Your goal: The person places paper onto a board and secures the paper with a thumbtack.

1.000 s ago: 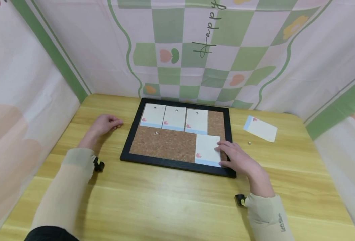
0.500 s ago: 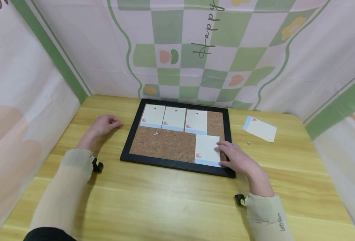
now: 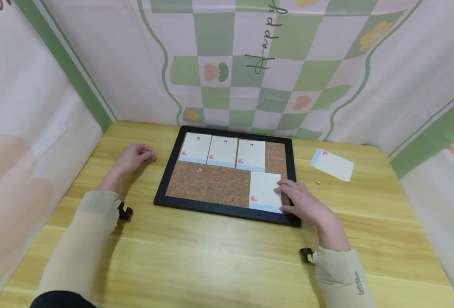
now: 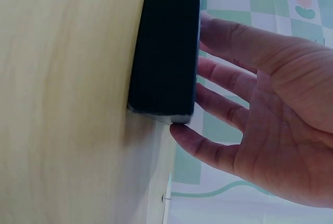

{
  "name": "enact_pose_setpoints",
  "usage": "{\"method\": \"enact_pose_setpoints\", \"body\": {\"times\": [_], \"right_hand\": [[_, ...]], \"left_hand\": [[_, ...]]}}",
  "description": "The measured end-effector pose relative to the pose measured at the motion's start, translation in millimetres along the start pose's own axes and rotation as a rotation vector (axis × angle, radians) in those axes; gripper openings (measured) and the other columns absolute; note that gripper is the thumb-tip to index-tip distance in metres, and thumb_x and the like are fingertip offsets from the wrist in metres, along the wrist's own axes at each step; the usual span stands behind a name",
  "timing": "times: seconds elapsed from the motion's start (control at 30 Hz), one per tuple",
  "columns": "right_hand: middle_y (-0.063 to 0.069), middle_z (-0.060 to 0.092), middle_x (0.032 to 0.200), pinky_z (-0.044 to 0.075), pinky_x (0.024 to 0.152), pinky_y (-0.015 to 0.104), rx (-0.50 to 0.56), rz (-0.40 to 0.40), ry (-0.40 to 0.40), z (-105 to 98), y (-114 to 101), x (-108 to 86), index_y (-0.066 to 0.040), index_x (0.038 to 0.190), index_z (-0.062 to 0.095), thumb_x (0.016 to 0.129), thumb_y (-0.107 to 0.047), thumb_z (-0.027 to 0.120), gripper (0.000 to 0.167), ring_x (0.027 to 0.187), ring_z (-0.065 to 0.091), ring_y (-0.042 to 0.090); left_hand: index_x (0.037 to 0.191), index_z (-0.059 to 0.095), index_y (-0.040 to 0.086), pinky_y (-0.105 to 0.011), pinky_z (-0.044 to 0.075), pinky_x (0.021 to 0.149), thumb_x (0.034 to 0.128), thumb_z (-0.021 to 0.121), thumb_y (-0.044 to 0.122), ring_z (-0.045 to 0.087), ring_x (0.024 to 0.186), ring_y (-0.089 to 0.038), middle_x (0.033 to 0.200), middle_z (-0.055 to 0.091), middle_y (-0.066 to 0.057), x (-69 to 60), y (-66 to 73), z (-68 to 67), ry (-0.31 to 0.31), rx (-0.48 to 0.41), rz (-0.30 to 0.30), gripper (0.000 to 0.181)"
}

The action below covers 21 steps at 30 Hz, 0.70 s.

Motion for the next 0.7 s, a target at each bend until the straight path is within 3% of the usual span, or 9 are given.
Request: {"method": "enact_pose_setpoints", "body": {"times": [0.13,0.23,0.5,0.7], "right_hand": [[0.025,0.046,0.147,0.039,0.109,0.061,0.001,0.0,-0.002,0.2,0.2,0.0,0.003,0.132,0.059,0.09,-0.01,0.072,0.045,0.133,0.042,0.047],[0.025,0.046,0.147,0.039,0.109,0.061,0.003,0.0,-0.001,0.5,0.7,0.1,0.003,0.132,0.06,0.09,-0.01,0.072,0.045,0.133,0.042,0.047],[0.026,0.046,0.148,0.039,0.109,0.061,0.005,-0.003,0.001,-0.1,0.8,-0.3,0.003,0.132,0.059,0.09,-0.01,0.072,0.046,0.133,0.042,0.047],[0.025,0.046,0.148,0.039,0.109,0.061,0.007,0.001,-0.002,-0.1,0.6,-0.3,0.003,0.133,0.059,0.091,-0.01,0.072,0.046,0.133,0.042,0.046]], "left_hand": [[0.117,0.07,0.01,-0.033,0.052,0.085,0.1005,0.06,0.036,0.065,0.099,-0.022,0.111,0.072,-0.012,1.9,9.2,-4.4,0.06,0.005,0.018,0.032],[0.115,0.072,0.013,-0.038,0.053,0.09,0.0986,0.063,0.036,0.066,0.1,-0.023,0.111,0.073,-0.011,4.3,20.6,-2.4,0.066,0.01,0.04,0.03],[0.115,0.074,0.012,-0.032,0.054,0.084,0.0993,0.063,0.028,0.068,0.1,-0.022,0.114,0.075,-0.011,5.9,65.1,16.7,0.001,0.037,0.147,0.026],[0.117,0.073,0.014,-0.035,0.053,0.086,0.1015,0.059,0.026,0.065,0.1,-0.022,0.118,0.073,-0.009,5.5,92.6,34.7,-0.054,0.051,0.203,0.025]]}}
Point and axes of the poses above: each hand's wrist, its own x-axis towards the middle knuckle, its own z-axis out of the palm, y = z × x, the point moved 10 cm from there along x, towards the middle knuckle
